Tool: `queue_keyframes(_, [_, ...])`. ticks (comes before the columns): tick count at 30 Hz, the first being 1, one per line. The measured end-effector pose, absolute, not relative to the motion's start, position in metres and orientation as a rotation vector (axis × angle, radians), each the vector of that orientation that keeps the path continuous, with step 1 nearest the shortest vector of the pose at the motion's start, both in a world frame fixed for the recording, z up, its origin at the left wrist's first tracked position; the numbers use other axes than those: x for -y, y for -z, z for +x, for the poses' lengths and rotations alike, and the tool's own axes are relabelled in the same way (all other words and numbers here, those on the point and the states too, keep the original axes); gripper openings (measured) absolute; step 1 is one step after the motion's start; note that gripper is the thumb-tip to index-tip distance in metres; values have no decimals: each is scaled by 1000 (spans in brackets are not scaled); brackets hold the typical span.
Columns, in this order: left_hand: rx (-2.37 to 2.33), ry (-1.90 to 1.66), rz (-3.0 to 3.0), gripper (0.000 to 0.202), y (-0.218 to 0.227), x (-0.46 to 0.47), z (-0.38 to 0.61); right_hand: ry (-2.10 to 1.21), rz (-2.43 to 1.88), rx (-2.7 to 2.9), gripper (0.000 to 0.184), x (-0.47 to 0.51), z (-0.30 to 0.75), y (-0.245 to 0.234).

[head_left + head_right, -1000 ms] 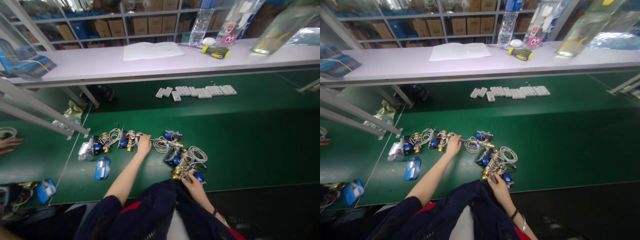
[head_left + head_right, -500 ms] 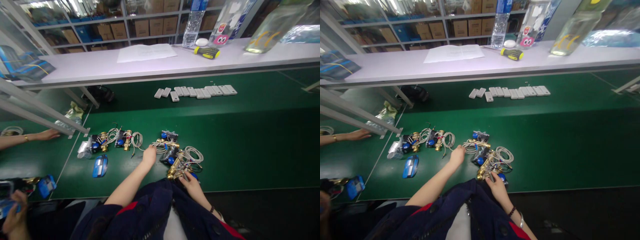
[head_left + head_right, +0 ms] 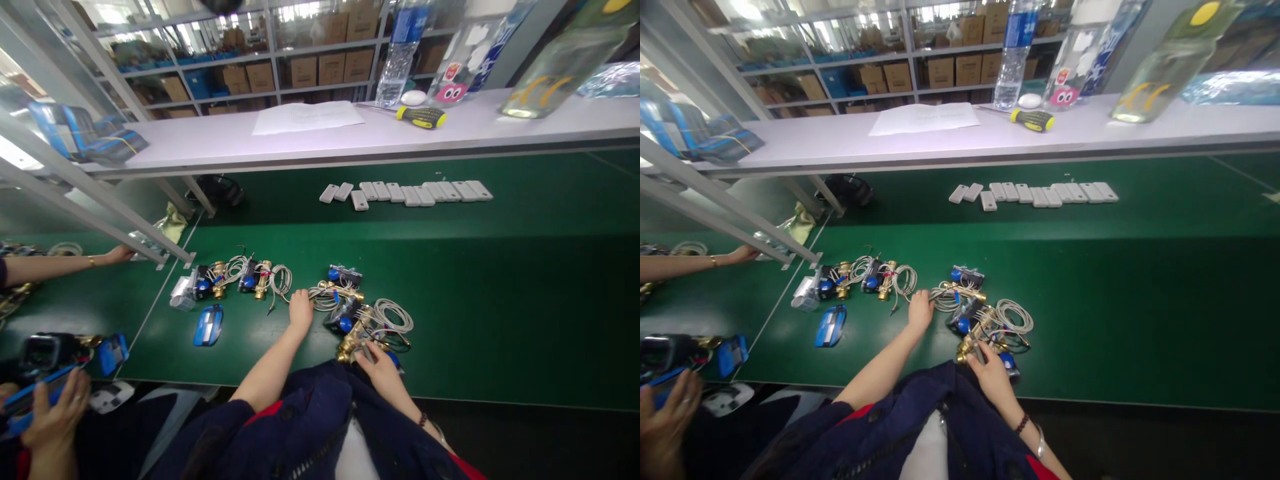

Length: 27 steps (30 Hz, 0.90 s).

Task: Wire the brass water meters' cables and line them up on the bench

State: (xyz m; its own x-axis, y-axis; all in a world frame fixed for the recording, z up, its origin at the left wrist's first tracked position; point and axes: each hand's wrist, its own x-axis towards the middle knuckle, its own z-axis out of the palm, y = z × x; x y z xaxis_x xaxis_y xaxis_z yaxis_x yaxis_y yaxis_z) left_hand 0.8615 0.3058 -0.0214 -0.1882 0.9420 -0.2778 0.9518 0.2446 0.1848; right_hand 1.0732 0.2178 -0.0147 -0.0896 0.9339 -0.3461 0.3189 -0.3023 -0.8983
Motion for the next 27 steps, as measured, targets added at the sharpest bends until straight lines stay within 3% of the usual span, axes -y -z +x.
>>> queue_keyframes(6, [-2111,160,1565,32,20,-294,868,-1422,-1648,1341,54,-208,1079,20])
queue_keyframes(14, [-2011,64,1546,34,-8,-216,848,-1453,-1636,1322,55,-210,1077,15])
queue_keyframes(20, [-2141,68,1585,27,-22,-204,832,-1512,-1566,1360,54,-214,1063,11])
queue_keyframes(27, [-2393,-288,1603,25,-25,-220,821,-1480,-1479,1380,46,-217,1055,4])
